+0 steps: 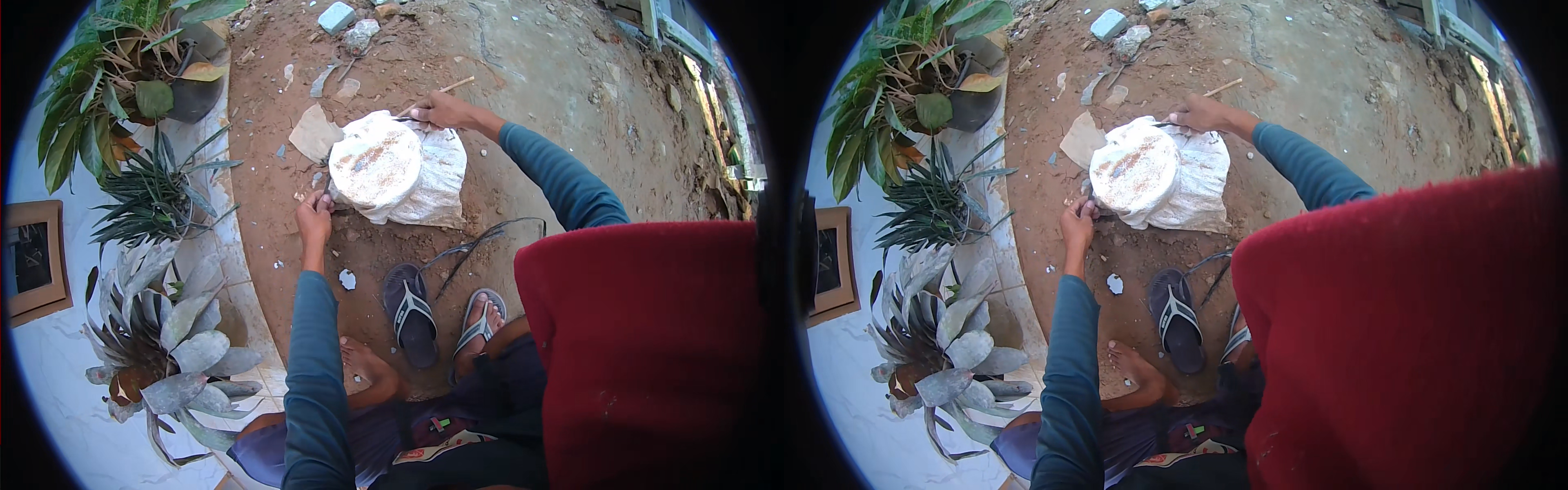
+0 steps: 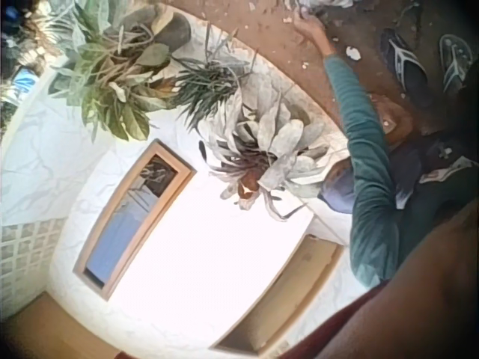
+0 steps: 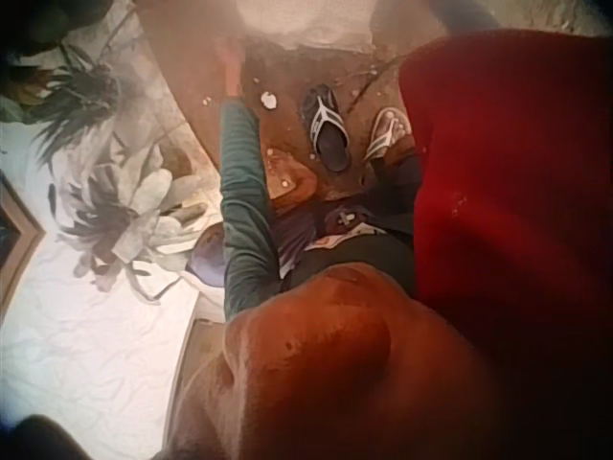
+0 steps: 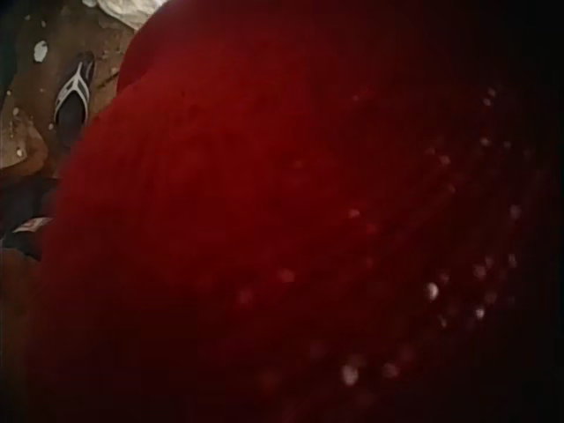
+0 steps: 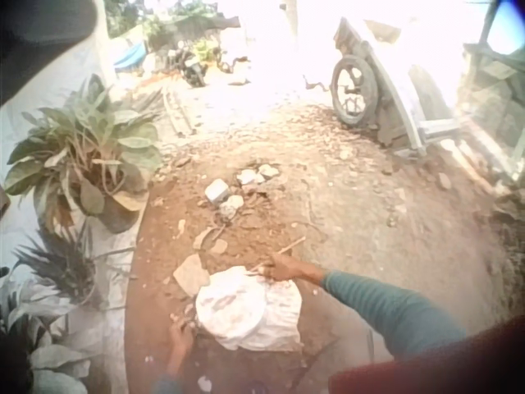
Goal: The person splits plastic strips by hand and threads them through a hole in a sandal sole to secure the strap.
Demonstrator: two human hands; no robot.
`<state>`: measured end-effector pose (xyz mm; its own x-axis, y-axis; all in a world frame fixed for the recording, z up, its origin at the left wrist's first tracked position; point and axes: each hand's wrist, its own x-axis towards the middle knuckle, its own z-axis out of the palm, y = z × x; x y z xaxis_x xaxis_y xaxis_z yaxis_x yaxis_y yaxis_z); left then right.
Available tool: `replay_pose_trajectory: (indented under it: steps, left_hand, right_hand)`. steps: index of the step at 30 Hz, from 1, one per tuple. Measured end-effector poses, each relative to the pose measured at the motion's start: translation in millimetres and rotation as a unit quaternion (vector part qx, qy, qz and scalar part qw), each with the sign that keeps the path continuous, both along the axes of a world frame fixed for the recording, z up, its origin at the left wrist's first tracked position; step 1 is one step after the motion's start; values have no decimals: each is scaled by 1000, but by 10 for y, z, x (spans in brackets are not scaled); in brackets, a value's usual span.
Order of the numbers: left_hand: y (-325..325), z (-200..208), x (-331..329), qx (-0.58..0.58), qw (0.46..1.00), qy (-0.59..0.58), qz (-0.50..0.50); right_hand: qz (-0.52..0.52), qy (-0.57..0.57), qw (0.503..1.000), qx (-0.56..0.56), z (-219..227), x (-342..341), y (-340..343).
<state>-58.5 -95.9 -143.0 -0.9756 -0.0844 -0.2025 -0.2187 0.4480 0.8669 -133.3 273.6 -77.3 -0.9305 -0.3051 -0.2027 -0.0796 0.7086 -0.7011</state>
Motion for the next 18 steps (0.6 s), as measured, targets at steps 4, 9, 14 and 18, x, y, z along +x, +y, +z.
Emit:
replay_pose_trajectory:
  steps: [4, 9, 14, 18]
  left_hand:
    - [61, 69, -26, -55, 993, 89, 46]
    - [374, 885, -243, -294, 865, 403, 43]
    - [1003, 1654, -81, 107, 984, 69, -125]
    - [1202, 1734, 38, 223, 969, 32, -99]
  right_hand:
    - [-28, -189, 970, -153, 202, 156, 278]
    - [-161, -274, 852, -417, 542, 280, 148]
    - [-102, -296, 820, -479, 954, 500, -188]
    - [-68, -261, 843, -465, 1032, 699, -422]
